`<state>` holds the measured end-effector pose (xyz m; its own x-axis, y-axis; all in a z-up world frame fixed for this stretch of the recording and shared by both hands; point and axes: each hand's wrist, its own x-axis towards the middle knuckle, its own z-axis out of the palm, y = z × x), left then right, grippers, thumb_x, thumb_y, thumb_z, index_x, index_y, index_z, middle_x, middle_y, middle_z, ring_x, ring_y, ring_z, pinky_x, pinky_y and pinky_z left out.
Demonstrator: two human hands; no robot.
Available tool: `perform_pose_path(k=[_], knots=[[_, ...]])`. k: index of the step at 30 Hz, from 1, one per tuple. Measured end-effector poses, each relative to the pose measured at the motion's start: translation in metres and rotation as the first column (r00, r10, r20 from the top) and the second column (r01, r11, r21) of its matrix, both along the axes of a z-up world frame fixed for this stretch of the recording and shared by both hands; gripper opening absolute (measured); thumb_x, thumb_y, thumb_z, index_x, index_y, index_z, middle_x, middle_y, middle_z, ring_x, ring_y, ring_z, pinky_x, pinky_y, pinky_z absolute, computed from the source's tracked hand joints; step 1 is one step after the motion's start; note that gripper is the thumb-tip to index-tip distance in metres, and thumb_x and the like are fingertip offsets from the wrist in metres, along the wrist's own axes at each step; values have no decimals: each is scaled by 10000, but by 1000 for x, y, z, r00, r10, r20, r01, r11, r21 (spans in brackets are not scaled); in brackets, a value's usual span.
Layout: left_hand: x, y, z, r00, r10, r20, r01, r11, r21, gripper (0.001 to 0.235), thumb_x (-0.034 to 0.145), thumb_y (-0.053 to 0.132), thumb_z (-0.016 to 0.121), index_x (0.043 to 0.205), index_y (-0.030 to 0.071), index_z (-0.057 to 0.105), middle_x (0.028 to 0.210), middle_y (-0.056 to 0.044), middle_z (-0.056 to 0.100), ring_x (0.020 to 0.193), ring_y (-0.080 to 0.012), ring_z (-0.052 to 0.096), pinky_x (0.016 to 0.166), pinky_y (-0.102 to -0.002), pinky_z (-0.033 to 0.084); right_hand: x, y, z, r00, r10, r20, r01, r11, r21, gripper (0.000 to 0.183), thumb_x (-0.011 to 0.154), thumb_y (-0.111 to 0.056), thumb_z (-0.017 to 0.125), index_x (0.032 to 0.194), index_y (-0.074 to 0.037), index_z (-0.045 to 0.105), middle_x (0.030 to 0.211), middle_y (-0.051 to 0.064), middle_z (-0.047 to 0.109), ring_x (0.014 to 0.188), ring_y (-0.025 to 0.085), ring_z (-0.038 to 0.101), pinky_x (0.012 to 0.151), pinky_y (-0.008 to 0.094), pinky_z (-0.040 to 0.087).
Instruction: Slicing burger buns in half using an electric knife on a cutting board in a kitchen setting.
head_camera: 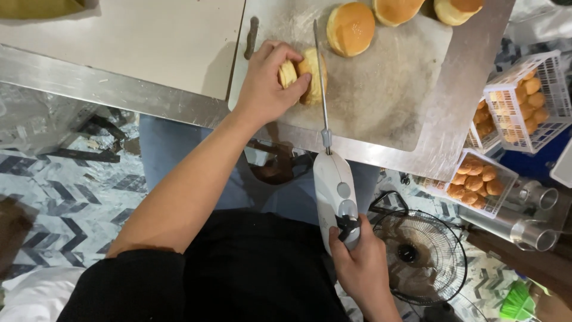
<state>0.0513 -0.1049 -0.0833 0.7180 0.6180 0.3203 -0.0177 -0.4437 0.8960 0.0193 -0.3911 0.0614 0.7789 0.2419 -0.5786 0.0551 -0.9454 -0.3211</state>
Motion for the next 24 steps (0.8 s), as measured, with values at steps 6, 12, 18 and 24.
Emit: perform_pose_path(k=[6,12,18,24], knots=[[1,1,-1,998,9,61,-12,999,35,263,823,79,811,1023,49,642,1082,-83,592,962,-263,611,867,-361,498,1,-1,0,994,82,73,-88,992,94,360,839,-211,692,1144,-23,657,832,164,804,638,298,766,604,393,579],[1,1,-1,998,11,70,-14,998,54,239,824,56,806,1005,55,650,1054,-68,574,955,-252,591,868,-358,486,2,4,2,993,89,73,-95,992,88,391,838,-197,677,1175,1,655,822,166,799,624,286,747,592,396,572],[1,0,-4,999,13,35,-15,999,45,232,837,68,804,1015,60,656,1079,-56,569,1003,-241,572,901,-353,475,4,14,5,998,65,-1,-65,996,63,358,845,-172,663,1144,24,660,796,172,808,597,261,761,542,371,568],[2,-2,-10,1000,24,14,-25,999,41,239,837,72,794,1032,78,656,1116,-42,570,1067,-257,552,957,-377,451,7,17,2,997,78,-12,-78,996,40,228,848,-197,665,979,-11,678,706,146,778,538,247,701,542,377,547]])
